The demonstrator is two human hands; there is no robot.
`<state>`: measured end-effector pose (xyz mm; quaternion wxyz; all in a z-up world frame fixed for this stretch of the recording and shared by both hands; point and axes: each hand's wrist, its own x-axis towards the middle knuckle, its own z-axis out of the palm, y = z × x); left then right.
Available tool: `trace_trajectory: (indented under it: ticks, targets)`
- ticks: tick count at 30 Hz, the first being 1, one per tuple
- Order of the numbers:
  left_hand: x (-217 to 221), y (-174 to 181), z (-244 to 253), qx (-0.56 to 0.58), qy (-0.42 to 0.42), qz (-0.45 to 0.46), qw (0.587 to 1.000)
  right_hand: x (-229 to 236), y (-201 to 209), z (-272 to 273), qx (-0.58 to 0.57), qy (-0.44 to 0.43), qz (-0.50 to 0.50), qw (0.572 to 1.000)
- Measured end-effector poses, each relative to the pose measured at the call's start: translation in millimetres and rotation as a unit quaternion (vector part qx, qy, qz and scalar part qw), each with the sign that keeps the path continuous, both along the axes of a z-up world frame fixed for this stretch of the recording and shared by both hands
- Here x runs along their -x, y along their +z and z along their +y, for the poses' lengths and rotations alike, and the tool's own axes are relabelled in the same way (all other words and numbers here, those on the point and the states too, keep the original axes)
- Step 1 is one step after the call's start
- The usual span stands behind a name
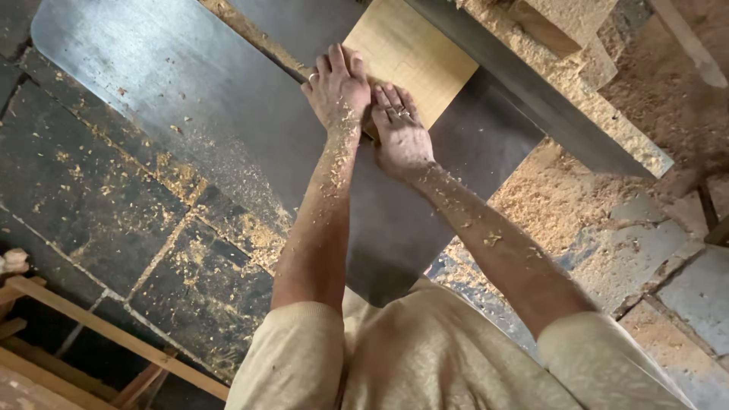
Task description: The person uses a table saw to cut a rectangular wooden plank. They guide the wood through the spinning blade with both hands, flip the plank to cut the opposite side, and repeat the process to trim the edges.
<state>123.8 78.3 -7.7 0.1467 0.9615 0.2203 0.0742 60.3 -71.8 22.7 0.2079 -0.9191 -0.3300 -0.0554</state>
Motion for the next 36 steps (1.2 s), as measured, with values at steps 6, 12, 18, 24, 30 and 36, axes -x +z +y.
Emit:
trace_trajectory:
  ticks: [6, 12, 18, 24, 30, 36]
  targets:
    - [-3.6, 7.8, 6.2, -0.003, 0.006, 0.006, 1.000, -0.2, 0.8, 6.3, -0.036, 0.010, -0.004, 0.999]
    - [-8.3, 10.2, 11.2, 0.009, 0.010, 0.015, 1.000, -2.2, -2.4, 9.7, -0.092, 0.021, -0.073, 0.993]
    - [-12.4, 5.0, 18.8, -0.001, 0.012, -0.002, 1.000, -7.2, -7.9, 17.3, -0.121, 0.024, -0.107, 0.987]
    - [-16.2, 7.2, 24.9, 0.016, 0.014, 0.017, 1.000, -11.3, -4.5, 23.5, -0.126, 0.024, -0.113, 0.985]
    - [-22.9, 7.8, 33.8, 0.019, 0.010, 0.028, 0.999, -15.8, -4.0, 30.5, -0.121, 0.019, -0.108, 0.987]
    - [-26.7, 8.5, 38.8, 0.016, 0.008, 0.022, 1.000, -19.6, -5.0, 36.9, -0.123, 0.016, -0.114, 0.986]
